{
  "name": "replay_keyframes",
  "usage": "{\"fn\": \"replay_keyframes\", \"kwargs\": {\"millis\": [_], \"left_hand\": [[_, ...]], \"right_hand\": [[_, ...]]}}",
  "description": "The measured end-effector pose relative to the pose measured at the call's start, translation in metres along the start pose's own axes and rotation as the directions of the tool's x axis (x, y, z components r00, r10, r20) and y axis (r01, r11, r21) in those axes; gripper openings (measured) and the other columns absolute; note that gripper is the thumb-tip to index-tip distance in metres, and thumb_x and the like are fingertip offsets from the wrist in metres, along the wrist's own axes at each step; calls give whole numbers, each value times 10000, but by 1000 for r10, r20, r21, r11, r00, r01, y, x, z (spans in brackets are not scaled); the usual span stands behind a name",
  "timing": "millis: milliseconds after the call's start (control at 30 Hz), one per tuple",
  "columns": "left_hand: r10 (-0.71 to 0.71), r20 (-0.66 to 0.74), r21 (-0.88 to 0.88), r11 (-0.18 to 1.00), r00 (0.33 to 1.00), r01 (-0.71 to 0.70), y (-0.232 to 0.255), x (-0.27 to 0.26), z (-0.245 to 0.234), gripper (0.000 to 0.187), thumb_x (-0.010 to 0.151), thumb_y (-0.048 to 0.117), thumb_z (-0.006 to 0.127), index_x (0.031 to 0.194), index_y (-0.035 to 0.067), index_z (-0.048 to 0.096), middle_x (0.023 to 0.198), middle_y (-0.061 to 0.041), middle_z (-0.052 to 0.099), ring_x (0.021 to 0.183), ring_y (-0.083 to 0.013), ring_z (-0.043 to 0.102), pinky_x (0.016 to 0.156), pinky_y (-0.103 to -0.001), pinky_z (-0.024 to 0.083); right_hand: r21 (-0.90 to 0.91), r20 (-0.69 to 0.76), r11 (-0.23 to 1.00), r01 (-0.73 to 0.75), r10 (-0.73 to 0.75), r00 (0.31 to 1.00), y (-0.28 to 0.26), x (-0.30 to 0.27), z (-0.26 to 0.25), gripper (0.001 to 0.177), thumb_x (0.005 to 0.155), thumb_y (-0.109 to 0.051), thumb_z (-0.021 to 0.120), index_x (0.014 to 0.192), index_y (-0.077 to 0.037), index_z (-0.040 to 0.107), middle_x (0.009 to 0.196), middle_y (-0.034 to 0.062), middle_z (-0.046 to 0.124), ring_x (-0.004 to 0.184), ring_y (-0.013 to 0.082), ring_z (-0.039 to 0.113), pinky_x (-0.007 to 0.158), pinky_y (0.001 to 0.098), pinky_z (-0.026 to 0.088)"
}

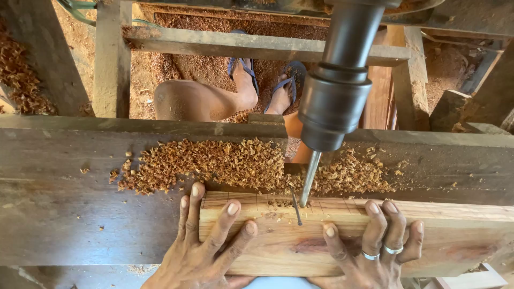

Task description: The person holds a marked wooden plank on a drill press table and drills a series of holes along pencil marks, repositioning the plank between holes and brushing away sawdust. The drill bit bores through the wood repeatedly as the person guides the plank by hand.

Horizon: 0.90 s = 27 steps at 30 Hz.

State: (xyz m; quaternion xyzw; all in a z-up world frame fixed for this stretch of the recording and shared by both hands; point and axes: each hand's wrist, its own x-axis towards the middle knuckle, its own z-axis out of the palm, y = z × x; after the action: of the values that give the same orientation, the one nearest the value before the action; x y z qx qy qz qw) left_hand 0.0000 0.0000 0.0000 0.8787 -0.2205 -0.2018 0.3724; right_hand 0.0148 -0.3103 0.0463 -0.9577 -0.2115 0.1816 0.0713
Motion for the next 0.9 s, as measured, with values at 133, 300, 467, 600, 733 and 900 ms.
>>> {"fn": "replay_keyframes", "kwargs": {"millis": [133,300,467,600,733,900], "left_hand": [[5,0,8,1000,1000,-5,0,0,1,1075,668,739,808,1512,226,384,1623,-159,104,1344,-724,128,964,-879,263],[-10,3,7,1000,1000,10,0,2,0,1047,677,753,775,1501,228,400,1620,-161,106,1342,-728,118,954,-884,259],[1,-10,6,1000,1000,-1,-1,2,0,1003,729,757,752,1501,212,414,1628,-166,111,1350,-730,114,956,-888,256],[-6,-31,8,1000,1000,7,-1,3,1,972,731,759,736,1480,215,440,1627,-160,113,1351,-726,115,948,-895,247],[-8,-32,4,1000,999,8,-2,3,2,968,725,755,742,1475,220,447,1625,-152,119,1347,-728,116,950,-898,237],[1,-34,9,1000,999,-1,-4,4,2,982,719,762,751,1478,216,450,1633,-146,109,1349,-728,120,958,-894,234]], "right_hand": [[-9,2,1000,5,-5,1000,4,-4,4,882,839,-877,459,1510,-313,366,1349,383,329,1333,611,234,1040,792,20],[2,-20,999,35,-35,999,7,-4,6,864,850,-872,454,1471,-271,447,1351,397,352,1309,617,287,1033,770,9],[-5,16,1000,0,0,1000,6,-9,6,840,835,-853,435,1458,-291,456,1372,376,341,1335,625,293,1057,776,11],[-14,30,1000,4,-4,1000,6,-3,2,883,809,-894,460,1467,-307,410,1361,360,328,1291,609,285,1029,788,27],[-10,37,1000,29,-28,999,8,-2,2,954,756,-896,510,1499,-316,358,1361,364,324,1302,606,265,1008,795,47],[-42,36,999,34,-32,999,9,1,0,1004,734,-913,536,1518,-319,334,1367,359,324,1294,605,293,987,800,89]]}}
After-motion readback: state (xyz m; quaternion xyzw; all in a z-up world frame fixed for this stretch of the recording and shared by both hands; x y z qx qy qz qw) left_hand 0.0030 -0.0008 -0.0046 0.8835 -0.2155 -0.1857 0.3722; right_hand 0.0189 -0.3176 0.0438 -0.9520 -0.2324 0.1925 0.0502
